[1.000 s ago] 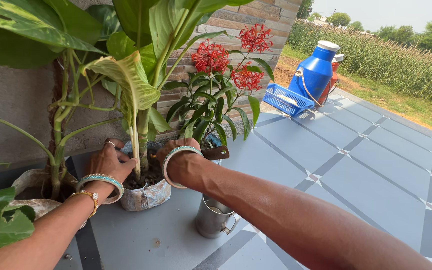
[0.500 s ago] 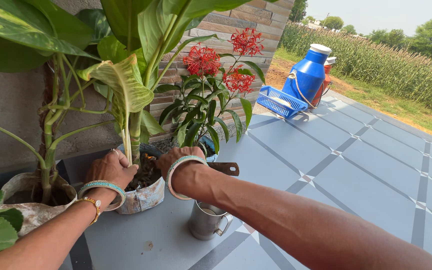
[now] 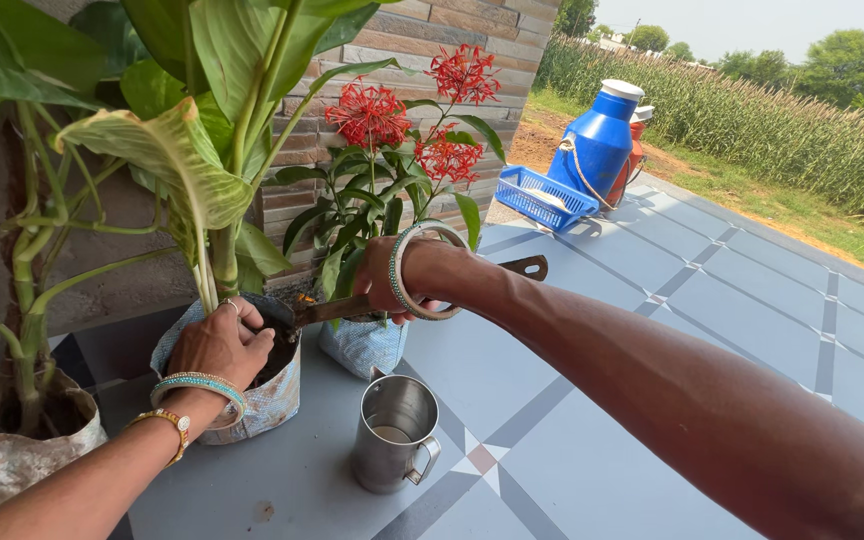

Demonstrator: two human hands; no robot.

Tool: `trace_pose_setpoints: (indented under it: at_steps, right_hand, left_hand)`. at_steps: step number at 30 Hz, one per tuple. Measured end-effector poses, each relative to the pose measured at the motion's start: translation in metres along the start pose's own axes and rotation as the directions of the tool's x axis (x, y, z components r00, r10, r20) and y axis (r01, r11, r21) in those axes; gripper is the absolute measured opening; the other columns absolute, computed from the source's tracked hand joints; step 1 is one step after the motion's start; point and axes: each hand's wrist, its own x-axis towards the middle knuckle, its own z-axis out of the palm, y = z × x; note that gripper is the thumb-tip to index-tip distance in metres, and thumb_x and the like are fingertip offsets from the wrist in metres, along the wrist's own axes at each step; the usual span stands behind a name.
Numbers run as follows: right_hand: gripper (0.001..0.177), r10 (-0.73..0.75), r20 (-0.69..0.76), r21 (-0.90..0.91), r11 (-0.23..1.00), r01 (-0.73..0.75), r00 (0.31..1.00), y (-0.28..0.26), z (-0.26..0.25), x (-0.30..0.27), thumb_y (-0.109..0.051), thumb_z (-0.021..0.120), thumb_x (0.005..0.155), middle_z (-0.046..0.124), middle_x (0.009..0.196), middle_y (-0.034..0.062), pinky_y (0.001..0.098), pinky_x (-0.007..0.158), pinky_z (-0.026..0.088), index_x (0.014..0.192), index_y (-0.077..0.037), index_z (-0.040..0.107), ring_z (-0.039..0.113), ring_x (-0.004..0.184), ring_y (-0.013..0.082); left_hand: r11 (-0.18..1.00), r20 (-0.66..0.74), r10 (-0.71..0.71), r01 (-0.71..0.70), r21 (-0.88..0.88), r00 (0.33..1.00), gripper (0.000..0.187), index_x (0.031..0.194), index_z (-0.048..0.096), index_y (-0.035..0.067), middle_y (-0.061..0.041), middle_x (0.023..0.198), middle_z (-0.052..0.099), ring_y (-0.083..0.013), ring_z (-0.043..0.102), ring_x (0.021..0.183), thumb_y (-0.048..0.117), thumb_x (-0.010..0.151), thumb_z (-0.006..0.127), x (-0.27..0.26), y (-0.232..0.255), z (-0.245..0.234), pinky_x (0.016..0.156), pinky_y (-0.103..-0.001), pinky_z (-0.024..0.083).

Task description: The person loosens soil around two potted plants on a tiled balcony using a small hand tool. They repeatedly insert the tool into the soil, rotate it, and adjust the plants' positions while working.

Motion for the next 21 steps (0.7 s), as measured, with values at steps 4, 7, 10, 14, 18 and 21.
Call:
trace_pose_setpoints:
  at_steps: [4,7,10,14,18,21]
  right_hand:
    - [0.050,-0.029,0.013,-0.039,0.999,0.030,0.999,0.033,-0.010,-0.004,-0.007,0.052,0.087,0.074,0.071,0.0025,0.0321,0.051,0.055,0.127,-0.025,0.074,0.069,0.059,0.0119]
    - [0.047,0.006,0.053,-0.105,0.995,0.000,0.999,0.054,-0.016,0.004,-0.009,0.056,0.088,0.074,0.072,0.0026,0.0325,0.055,0.055,0.129,-0.025,0.074,0.068,0.061,0.0116]
    - [0.048,0.054,0.029,-0.091,0.995,-0.052,0.998,0.073,-0.019,0.009,-0.011,0.057,0.089,0.075,0.074,0.0028,0.0326,0.059,0.055,0.131,-0.027,0.072,0.069,0.063,0.0118]
    - [0.047,0.086,0.042,-0.082,0.993,-0.082,0.995,0.095,-0.023,0.021,-0.010,0.059,0.090,0.076,0.078,0.0051,0.0338,0.061,0.055,0.133,-0.025,0.071,0.070,0.065,0.0132]
    - [0.047,0.114,0.030,-0.097,0.989,-0.111,0.993,0.118,-0.025,0.027,-0.008,0.058,0.090,0.077,0.081,0.0062,0.0345,0.061,0.056,0.133,-0.022,0.072,0.071,0.067,0.0146]
    - [0.048,0.165,0.002,-0.036,0.986,-0.165,0.986,0.131,-0.020,0.031,-0.003,0.058,0.089,0.077,0.080,0.0049,0.0366,0.058,0.057,0.129,-0.024,0.070,0.073,0.068,0.0154]
  left_hand:
    - [0.999,-0.054,0.041,-0.042,-0.033,0.998,0.021,0.104,0.065,0.014,-0.005,0.080,0.078,-0.0285,0.075,0.081,0.026,0.088,0.073,0.006,0.004,0.005,0.080,-0.044,0.058]
    - [0.998,-0.062,0.057,-0.059,-0.029,0.996,0.023,0.104,0.064,0.014,-0.004,0.080,0.078,-0.0292,0.074,0.081,0.026,0.088,0.074,0.013,0.012,0.012,0.081,-0.045,0.057]
    - [0.994,-0.072,0.107,-0.109,-0.017,0.992,0.022,0.103,0.065,0.015,-0.004,0.079,0.077,-0.0302,0.074,0.081,0.024,0.086,0.074,0.022,0.018,0.020,0.080,-0.046,0.057]
    - [0.992,-0.014,0.125,-0.125,-0.008,0.992,0.018,0.101,0.070,0.017,-0.005,0.082,0.078,-0.0304,0.075,0.082,0.025,0.085,0.073,0.037,0.028,0.041,0.081,-0.045,0.058]
    - [0.987,0.031,0.151,-0.152,0.043,0.988,0.021,0.106,0.077,0.022,-0.011,0.095,0.080,-0.0338,0.075,0.093,0.026,0.087,0.069,0.051,0.040,0.070,0.089,-0.045,0.058]
    - [0.975,0.069,0.090,-0.102,0.196,0.993,0.031,0.115,0.077,0.026,-0.020,0.108,0.075,-0.0402,0.071,0.103,0.028,0.085,0.071,0.067,0.054,0.092,0.095,-0.047,0.056]
